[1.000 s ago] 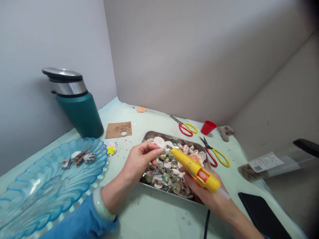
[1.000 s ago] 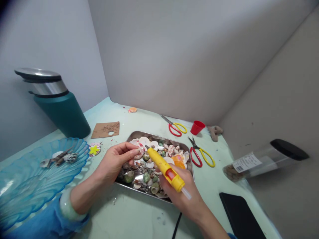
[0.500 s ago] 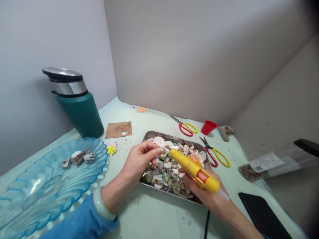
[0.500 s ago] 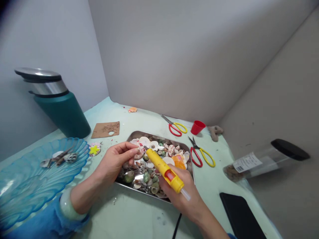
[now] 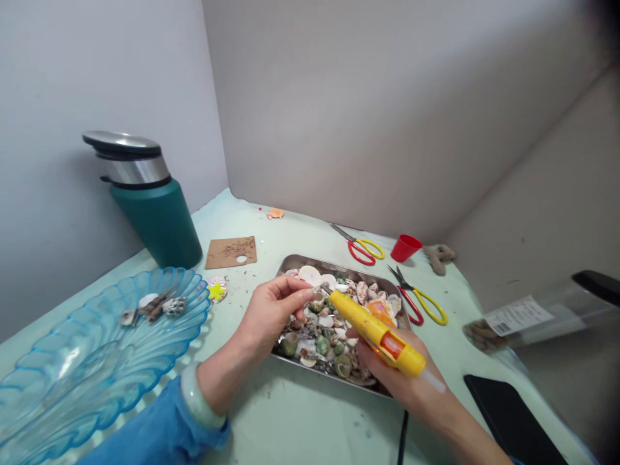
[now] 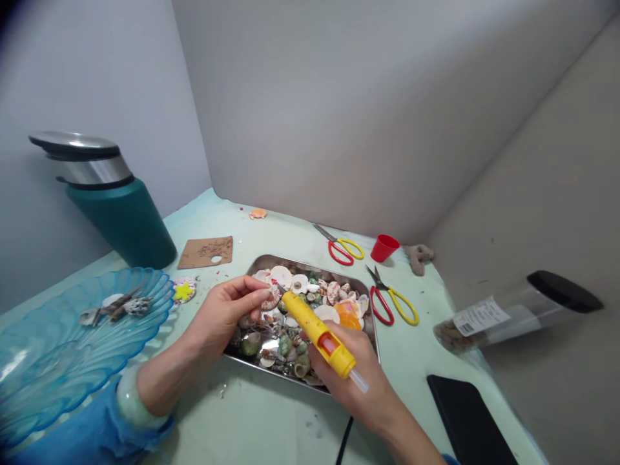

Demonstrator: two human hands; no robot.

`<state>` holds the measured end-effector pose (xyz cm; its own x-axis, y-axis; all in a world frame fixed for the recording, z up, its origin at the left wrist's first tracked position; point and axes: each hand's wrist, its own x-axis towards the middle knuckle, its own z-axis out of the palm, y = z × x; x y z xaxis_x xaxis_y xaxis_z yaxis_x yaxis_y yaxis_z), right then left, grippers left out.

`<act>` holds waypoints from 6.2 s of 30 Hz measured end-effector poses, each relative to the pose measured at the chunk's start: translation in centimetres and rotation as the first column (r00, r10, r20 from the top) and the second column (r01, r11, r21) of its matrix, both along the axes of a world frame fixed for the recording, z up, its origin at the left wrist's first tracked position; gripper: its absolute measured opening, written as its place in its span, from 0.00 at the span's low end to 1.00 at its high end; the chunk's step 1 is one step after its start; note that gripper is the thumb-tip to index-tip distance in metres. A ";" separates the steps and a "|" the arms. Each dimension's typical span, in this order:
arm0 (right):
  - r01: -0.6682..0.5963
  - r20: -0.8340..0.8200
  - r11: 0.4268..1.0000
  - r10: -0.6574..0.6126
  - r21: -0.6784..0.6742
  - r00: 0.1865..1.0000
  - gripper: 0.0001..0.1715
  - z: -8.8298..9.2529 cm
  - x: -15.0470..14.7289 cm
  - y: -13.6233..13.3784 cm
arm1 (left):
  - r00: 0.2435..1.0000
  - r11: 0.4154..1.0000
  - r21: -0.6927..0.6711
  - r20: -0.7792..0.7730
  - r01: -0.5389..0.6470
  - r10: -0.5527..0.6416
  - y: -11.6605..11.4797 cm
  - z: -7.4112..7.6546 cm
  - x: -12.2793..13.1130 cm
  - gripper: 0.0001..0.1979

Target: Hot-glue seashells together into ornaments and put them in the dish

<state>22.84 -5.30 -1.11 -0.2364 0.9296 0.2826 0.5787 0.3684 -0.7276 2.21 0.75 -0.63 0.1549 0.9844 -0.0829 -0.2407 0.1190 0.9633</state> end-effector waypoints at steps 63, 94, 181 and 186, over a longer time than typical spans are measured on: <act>-0.053 0.039 0.997 0.055 -0.051 0.998 0.13 -0.2 -0.1 -0.1 | 0.999 0.999 -0.047 -0.033 -0.024 0.023 0.0 0.0 0.2 0.12; -0.086 0.085 0.996 0.085 0.009 0.993 0.10 -0.5 0.1 -0.1 | 1.000 0.999 -0.047 -0.017 -0.011 0.011 0.1 -0.2 0.0 0.10; -0.182 0.329 0.849 0.010 0.496 0.944 0.11 -0.5 0.2 0.2 | 0.986 0.993 -0.103 0.161 0.061 -0.044 0.4 0.0 -0.3 0.12; -0.185 0.355 0.861 0.005 0.474 0.935 0.11 -0.5 0.2 0.2 | 0.985 0.991 -0.109 0.161 0.083 -0.065 0.3 0.1 -0.4 0.12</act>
<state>23.02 -5.06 -1.65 -0.4786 0.6552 0.5845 0.6935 0.6904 -0.2060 1.85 1.04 -0.50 0.2473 0.9550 -0.1637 -0.3741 0.2499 0.8931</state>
